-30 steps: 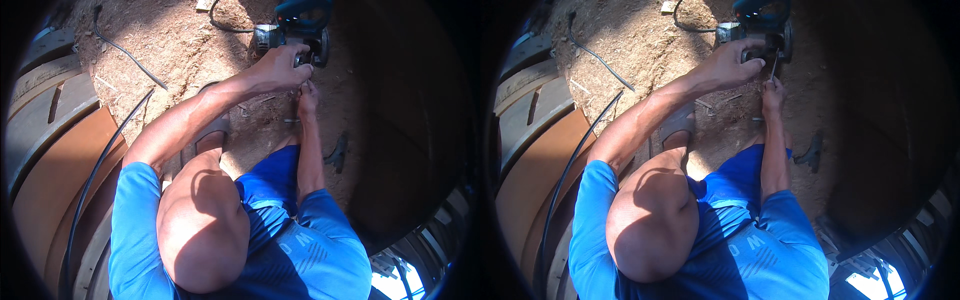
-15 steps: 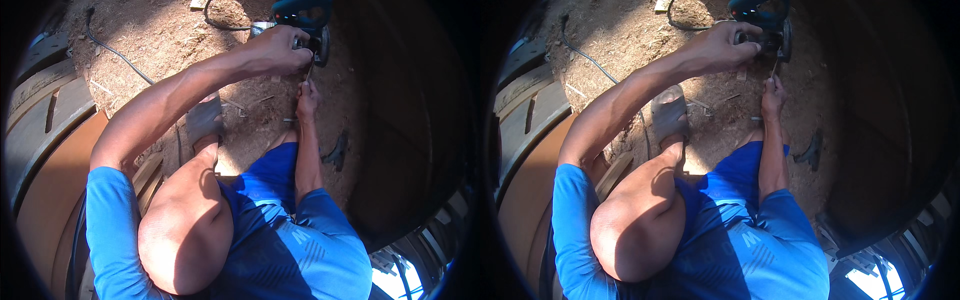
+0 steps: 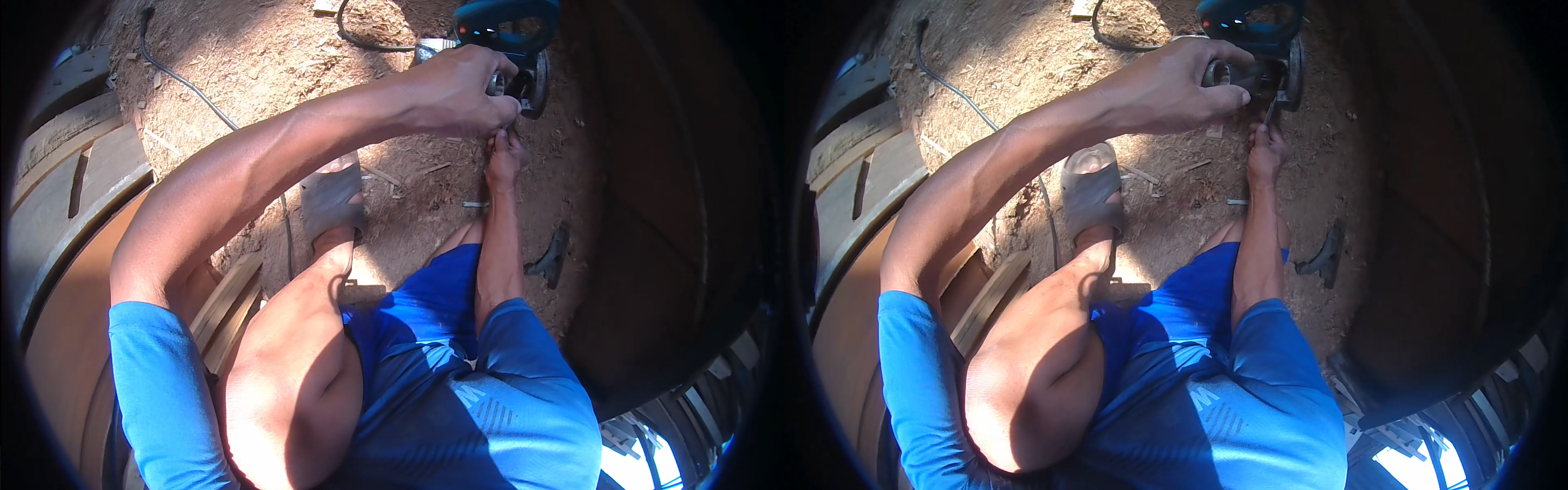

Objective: The person adjusts and services a woodworking router, using a wrench and a screwdriver to tighten components on the base and body while the tool is unplugged.

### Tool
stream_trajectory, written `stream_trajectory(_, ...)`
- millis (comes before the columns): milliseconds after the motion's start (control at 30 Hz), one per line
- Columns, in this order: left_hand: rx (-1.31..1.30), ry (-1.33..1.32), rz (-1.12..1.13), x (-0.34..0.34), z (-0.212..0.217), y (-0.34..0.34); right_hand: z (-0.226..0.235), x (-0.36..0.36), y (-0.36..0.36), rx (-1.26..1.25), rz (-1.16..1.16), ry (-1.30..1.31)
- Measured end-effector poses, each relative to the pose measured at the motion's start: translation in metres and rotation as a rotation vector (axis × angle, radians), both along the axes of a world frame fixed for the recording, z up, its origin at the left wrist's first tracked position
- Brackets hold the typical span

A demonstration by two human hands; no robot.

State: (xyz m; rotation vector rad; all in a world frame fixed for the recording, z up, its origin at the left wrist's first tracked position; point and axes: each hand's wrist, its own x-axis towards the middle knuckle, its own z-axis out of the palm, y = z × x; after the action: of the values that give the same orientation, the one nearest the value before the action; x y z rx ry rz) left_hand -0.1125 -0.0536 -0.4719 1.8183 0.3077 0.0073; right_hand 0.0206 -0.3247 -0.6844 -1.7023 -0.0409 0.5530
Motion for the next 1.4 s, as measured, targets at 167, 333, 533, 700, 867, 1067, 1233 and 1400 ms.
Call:
stream_trajectory(167,-0.079,-0.033,0.015,0.001,-0.004,-0.006,0.002,0.004,-0.001,0.099,0.019,0.131)
stream_trajectory(333,-0.07,-0.027,0.043,-0.002,-0.006,-0.008,0.044,-0.009,0.023,0.162,-0.017,0.234)
stream_trajectory(533,-0.044,-0.042,0.038,0.001,-0.005,-0.006,0.055,-0.007,0.018,-0.01,0.019,0.13)
stream_trajectory(700,-0.054,-0.033,0.049,0.003,-0.007,-0.009,0.035,0.011,0.007,-0.094,0.077,0.108)
stream_trajectory(867,-0.018,-0.16,0.07,0.001,-0.022,-0.02,0.056,0.008,0.012,-0.086,0.066,0.103)
stream_trajectory(1067,-0.193,0.004,-0.083,-0.035,-0.014,-0.059,0.1,-0.013,0.027,-0.079,0.19,0.166)
stream_trajectory(1233,-0.194,-0.042,-0.066,-0.045,-0.049,-0.099,0.079,-0.024,0.037,-0.116,0.172,-0.075)
stream_trajectory(1400,-0.398,-0.155,0.097,-0.039,-0.071,-0.125,0.104,-0.029,0.057,-0.3,0.18,-0.239)
